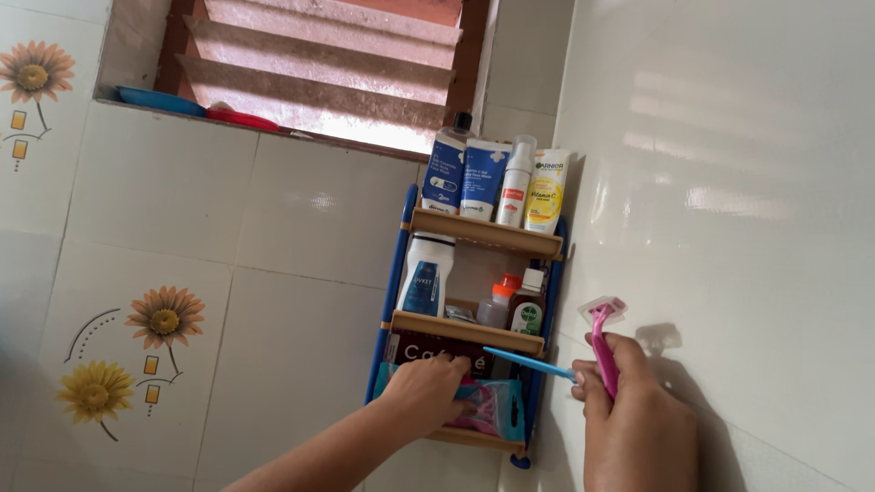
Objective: The person unpacks toiletries from a yellow plastic bag and places them on a wall-mounted bathroom shelf. Items handled include a Garnier Vitamin C tube, a Dove soap packet, a small sachet, and two razors. The person arranges the items on the shelf and adjusts the shelf's position.
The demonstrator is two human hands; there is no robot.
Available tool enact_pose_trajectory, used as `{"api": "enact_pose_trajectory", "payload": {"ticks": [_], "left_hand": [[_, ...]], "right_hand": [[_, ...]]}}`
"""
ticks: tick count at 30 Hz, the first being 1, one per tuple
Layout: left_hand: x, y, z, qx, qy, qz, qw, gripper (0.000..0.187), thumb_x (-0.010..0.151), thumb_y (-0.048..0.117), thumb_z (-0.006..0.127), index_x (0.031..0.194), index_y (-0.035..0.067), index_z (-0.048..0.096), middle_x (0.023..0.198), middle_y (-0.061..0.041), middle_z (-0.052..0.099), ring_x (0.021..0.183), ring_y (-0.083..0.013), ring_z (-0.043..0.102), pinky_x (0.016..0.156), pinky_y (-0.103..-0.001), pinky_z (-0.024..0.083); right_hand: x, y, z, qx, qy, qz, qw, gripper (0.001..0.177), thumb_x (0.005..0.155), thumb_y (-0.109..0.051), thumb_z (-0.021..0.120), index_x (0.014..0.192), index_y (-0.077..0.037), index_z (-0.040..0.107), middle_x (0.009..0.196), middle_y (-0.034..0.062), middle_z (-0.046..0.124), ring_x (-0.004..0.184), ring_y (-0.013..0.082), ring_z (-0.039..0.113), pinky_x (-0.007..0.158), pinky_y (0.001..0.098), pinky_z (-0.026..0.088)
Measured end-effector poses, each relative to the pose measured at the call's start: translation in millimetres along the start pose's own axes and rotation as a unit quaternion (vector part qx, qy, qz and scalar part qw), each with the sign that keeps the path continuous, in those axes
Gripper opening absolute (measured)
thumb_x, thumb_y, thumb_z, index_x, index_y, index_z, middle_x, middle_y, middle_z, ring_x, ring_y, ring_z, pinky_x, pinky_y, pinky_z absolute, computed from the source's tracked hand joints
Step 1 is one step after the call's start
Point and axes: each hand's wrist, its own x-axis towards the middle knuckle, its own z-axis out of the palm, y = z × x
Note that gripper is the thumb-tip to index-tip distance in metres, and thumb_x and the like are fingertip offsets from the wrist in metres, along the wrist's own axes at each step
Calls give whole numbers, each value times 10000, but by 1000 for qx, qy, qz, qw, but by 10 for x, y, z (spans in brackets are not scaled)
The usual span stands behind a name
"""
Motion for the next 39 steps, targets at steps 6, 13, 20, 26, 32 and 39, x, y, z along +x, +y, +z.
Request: {"api": "enact_pose_trajectory", "payload": {"ticks": [6, 13, 20, 26, 32, 39], "left_hand": [[-135, 62, -144, -15, 22, 14, 1000, 396, 872, 230, 753, 1194, 77, 581, 977, -108, 725, 930, -308, 725, 774, -434, 588], [-582, 53, -427, -187, 182, 49, 964, 222, 844, 184, 762, 1054, 115, 739, 982, -87, 766, 900, -311, 714, 777, -423, 566], [-900, -337, -871, -329, 144, -19, 933, 316, 812, 168, 788, 1116, 95, 742, 898, -118, 801, 780, -235, 764, 738, -346, 606], [-972, -497, -880, -330, 140, -35, 933, 328, 797, 146, 800, 1113, 82, 741, 917, -93, 804, 788, -175, 767, 761, -315, 614], [-899, -398, -895, -287, 113, -66, 949, 306, 824, 181, 776, 1127, 143, 748, 913, -85, 797, 792, -216, 756, 751, -360, 589], [-799, -304, -791, -254, 101, -33, 961, 322, 818, 200, 775, 1127, 116, 735, 950, -126, 774, 851, -294, 738, 790, -386, 570]], "right_hand": [[-37, -51, -26, 6, 14, -26, 1000, 286, 990, -111, 633, 1273, -88, 602, 1017, 82, 792, 879, 174, 788, 752, 340, 632], [-74, -47, -56, 135, 124, -135, 974, 270, 1005, -15, 539, 1270, 6, 584, 1024, 131, 769, 887, 190, 777, 730, 316, 628], [-77, -30, -19, 67, 106, -76, 989, 214, 1028, -9, 515, 1234, -26, 569, 991, 118, 755, 770, 203, 754, 651, 350, 615], [-10, 195, 777, -21, -96, -5, 995, 258, 1018, -95, 529, 1250, -192, 588, 1013, 44, 790, 805, 160, 782, 704, 341, 651], [-24, 540, 1342, 112, -123, -22, 986, 213, 978, -74, 550, 1178, -128, 601, 919, 85, 810, 736, 180, 792, 681, 358, 625], [73, 551, 1516, 76, -264, 92, 957, 240, 985, -73, 600, 1216, -123, 640, 881, 164, 772, 737, 215, 755, 619, 348, 613]]}}
